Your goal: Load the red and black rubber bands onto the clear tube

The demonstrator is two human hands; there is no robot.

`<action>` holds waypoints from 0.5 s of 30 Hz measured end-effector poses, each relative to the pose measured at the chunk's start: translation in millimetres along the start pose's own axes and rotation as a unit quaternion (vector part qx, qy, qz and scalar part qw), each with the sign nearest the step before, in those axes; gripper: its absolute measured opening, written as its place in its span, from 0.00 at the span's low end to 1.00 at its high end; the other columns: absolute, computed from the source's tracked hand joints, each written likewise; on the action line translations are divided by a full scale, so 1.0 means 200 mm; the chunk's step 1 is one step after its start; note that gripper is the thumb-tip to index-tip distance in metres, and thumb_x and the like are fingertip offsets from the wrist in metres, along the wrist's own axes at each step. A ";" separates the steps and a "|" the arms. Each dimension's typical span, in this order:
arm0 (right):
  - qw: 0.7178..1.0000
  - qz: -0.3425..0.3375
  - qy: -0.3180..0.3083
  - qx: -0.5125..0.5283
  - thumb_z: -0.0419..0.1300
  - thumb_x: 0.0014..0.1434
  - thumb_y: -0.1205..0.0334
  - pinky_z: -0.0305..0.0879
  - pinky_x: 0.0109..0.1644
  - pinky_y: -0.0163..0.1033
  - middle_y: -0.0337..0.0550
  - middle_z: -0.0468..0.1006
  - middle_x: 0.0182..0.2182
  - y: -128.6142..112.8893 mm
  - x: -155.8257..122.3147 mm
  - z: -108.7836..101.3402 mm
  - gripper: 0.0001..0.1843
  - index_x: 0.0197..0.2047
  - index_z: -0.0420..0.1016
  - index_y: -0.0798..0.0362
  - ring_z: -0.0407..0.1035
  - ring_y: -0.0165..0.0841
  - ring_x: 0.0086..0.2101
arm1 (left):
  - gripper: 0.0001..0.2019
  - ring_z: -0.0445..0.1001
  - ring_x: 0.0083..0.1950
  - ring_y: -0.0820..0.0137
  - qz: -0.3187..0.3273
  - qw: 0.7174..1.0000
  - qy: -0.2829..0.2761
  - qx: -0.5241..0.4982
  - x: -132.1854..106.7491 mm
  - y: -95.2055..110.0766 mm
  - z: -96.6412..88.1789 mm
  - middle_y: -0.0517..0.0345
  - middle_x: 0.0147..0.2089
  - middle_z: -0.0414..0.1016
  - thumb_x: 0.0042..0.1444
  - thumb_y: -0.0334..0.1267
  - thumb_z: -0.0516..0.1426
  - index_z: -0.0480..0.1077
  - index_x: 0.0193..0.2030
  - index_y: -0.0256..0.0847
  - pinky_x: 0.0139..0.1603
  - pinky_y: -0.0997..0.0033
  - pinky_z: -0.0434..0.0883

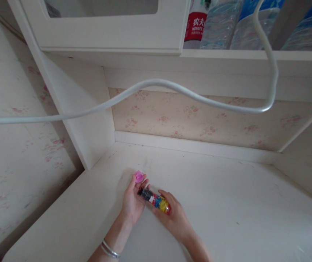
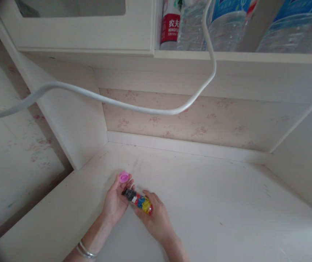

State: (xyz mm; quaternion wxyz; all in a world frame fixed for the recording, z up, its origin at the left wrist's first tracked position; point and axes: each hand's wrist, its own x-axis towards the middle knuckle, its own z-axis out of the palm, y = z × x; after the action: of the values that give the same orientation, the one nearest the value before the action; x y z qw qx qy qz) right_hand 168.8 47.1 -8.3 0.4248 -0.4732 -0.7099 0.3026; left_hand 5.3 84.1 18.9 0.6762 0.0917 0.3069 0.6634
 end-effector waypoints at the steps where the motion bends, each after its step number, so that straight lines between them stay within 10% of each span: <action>1: 1.000 -0.003 -0.003 0.001 0.62 0.54 0.58 0.67 0.49 0.39 0.44 0.73 0.46 0.00 0.00 0.00 0.24 0.55 0.67 0.47 0.69 0.36 0.45 | 0.13 0.74 0.39 0.70 -0.002 1.000 0.001 0.000 0.00 0.00 0.00 0.52 0.44 0.75 0.54 0.43 0.60 0.73 0.43 0.39 0.40 0.68 0.75; 15: 0.998 -0.019 -0.046 0.025 0.59 0.54 0.67 0.65 0.51 0.38 0.45 0.67 0.49 -0.05 -0.01 -0.02 0.27 0.57 0.63 0.46 0.67 0.34 0.47 | 0.14 0.71 0.28 0.75 -0.007 1.000 -0.007 -0.010 -0.02 0.01 0.02 0.57 0.32 0.74 0.52 0.45 0.61 0.72 0.41 0.38 0.32 0.72 0.72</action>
State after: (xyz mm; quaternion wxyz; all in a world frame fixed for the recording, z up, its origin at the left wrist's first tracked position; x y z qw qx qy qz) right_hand 168.1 41.8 2.0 0.4092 -0.4342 -0.7301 0.3332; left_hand 6.5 81.2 24.9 0.6841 0.0874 0.2965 0.6607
